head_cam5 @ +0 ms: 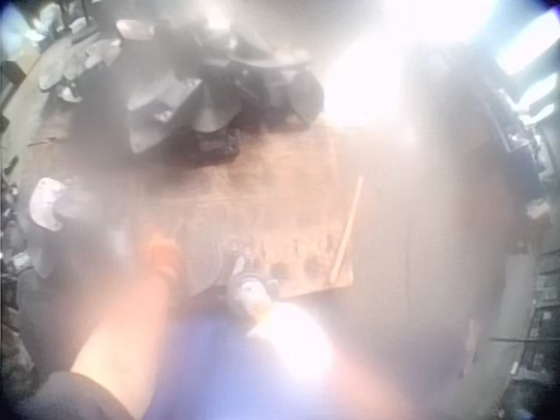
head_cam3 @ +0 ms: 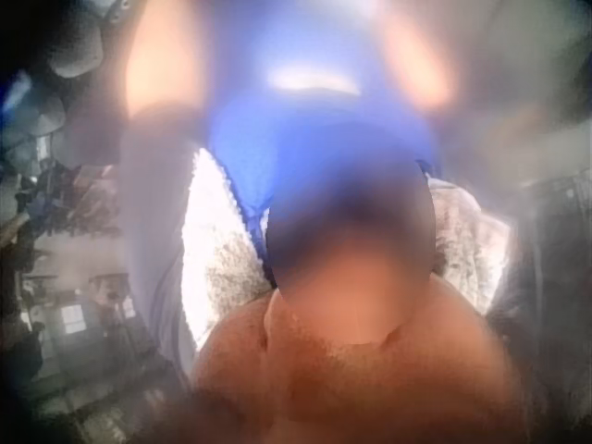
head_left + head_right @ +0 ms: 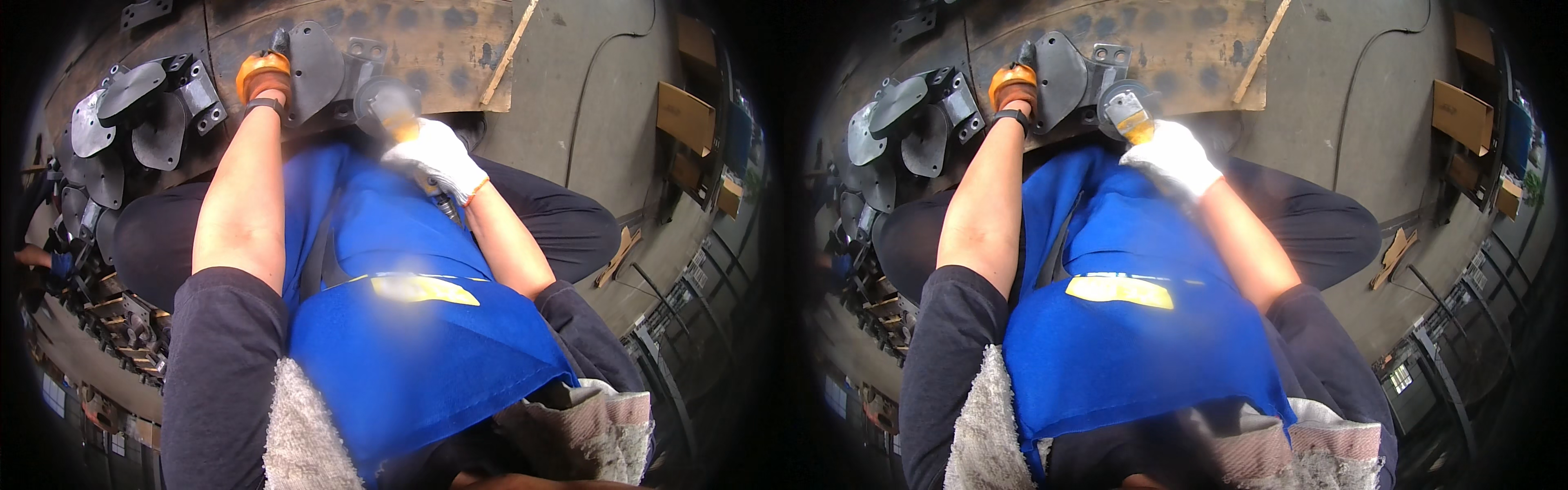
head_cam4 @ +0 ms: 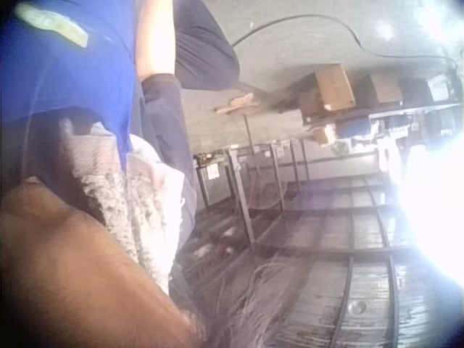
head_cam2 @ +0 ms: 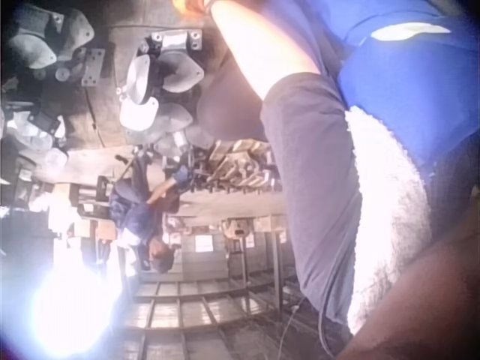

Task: The person sits on the floor and uses an angle grinder to smooth the edges of several dark metal parts. They hold each part with a gloved left hand and grind with the right, then place the finished part aside and pick up the next one from a nearby pile.

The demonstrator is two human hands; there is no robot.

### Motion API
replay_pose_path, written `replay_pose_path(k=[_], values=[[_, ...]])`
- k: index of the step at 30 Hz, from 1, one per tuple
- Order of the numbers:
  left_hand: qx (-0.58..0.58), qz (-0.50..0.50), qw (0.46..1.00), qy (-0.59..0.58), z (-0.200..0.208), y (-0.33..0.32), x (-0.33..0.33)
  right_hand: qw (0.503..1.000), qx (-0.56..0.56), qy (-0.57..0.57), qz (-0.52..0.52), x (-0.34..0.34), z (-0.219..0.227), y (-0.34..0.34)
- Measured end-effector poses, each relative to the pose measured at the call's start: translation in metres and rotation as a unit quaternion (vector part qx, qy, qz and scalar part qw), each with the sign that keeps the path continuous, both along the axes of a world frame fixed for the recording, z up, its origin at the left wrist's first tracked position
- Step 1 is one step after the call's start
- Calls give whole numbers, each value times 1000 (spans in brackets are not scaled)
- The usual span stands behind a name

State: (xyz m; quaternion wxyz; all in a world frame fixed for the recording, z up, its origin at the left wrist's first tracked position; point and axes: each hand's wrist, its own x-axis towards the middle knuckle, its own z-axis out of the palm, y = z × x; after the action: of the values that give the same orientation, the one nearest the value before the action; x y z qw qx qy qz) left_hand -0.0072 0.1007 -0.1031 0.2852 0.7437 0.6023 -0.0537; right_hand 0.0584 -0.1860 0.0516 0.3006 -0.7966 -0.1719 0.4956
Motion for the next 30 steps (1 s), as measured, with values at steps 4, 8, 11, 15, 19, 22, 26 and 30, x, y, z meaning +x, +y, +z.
replay_pose_path(k=[4, 8, 11, 15, 19, 22, 26, 30], values=[[5, 18, 1000, 8, 2, -3, 1, 998, 1, 48, -42, 2, 0, -3], [-1, 20, 1000, 5, 11, -6, 1, 1000, -24, 1, 3, -1, 4, 3], [42, -40, 998, -31, -70, 19, -17, 999, -14, 20, -20, 1, -2, -5], [52, -130, 990, 31, -74, 23, -15, 999, -7, 21, -27, 4, -4, -12], [18, -157, 980, 124, -51, 18, -12, 991, 13, 114, -70, 1, 1, -11], [-23, -61, 996, 58, -9, 5, -2, 983, 37, 153, -97, 3, -2, -4], [-42, -7, 999, -2, 32, -11, 3, 973, 43, 188, -123, 10, -13, -1], [12, -34, 999, -3, -4, -2, -8, 960, 59, 234, -144, 5, -4, -7]])
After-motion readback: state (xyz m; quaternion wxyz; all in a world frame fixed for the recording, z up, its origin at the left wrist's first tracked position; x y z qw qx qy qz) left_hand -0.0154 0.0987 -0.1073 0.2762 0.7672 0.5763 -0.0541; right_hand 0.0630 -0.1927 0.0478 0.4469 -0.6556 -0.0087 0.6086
